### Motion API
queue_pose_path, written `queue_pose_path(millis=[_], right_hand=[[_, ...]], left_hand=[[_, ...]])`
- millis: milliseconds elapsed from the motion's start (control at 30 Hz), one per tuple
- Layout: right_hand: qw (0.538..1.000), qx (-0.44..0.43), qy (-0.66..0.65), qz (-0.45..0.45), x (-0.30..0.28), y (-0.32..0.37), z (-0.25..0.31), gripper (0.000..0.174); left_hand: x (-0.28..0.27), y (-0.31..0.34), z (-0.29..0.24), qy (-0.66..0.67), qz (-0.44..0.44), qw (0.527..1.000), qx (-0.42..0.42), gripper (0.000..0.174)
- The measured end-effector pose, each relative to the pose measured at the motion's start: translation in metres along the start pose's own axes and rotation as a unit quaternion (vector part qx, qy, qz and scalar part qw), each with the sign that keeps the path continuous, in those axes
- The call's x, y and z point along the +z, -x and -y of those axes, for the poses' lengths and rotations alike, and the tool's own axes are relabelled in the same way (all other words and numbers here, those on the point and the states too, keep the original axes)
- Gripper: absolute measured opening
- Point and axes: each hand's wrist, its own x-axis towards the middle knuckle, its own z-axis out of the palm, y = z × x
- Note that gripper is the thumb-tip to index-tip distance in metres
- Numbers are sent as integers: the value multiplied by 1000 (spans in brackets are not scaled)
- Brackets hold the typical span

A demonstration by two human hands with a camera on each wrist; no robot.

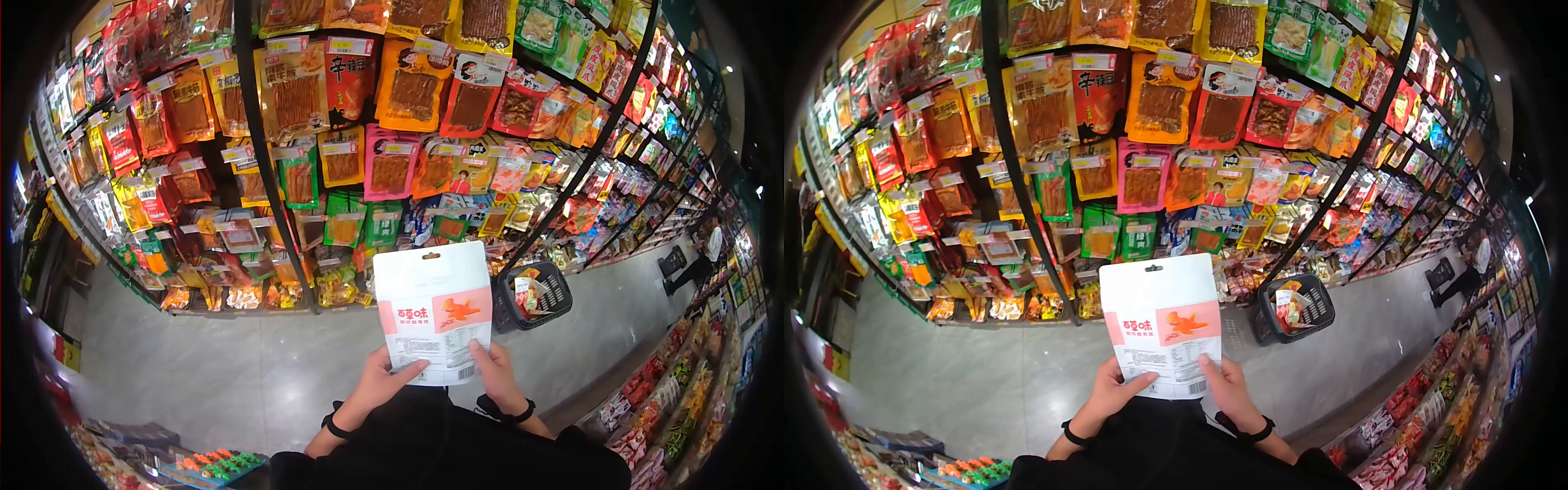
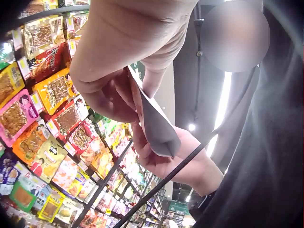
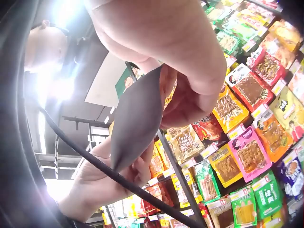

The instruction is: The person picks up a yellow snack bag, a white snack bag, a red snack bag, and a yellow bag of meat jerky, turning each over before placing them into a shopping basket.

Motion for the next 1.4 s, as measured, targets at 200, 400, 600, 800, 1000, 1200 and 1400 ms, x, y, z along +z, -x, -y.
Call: queue_pose_path(millis=[200, 400, 600, 800, 1000, 1200, 1400], right_hand=[[998, -54, -8, -44, -5, -8, 8, 31], [985, -46, -9, -163, -14, -3, 2, 31], [891, -256, 372, -43, -18, -5, 6, 50], [893, -243, 373, -66, -58, -25, 18, 45], [899, -228, 355, -122, -135, -43, -3, 36], [890, -163, 366, -216, -229, -59, -9, 34], [968, -98, 198, -117, -306, -92, -34, 36]], left_hand=[[3, -19, 4, -69, -34, 991, 112, 74], [41, -21, -6, -181, 62, 969, 155, 102], [82, -55, 43, 129, 218, 967, -17, 83], [101, -117, 81, 283, 85, 917, -268, 54], [161, -191, 68, 224, 19, 936, -270, 35], [201, -251, 114, 177, -23, 952, -250, 31], [248, -314, 155, 159, -8, 959, -236, 31]])
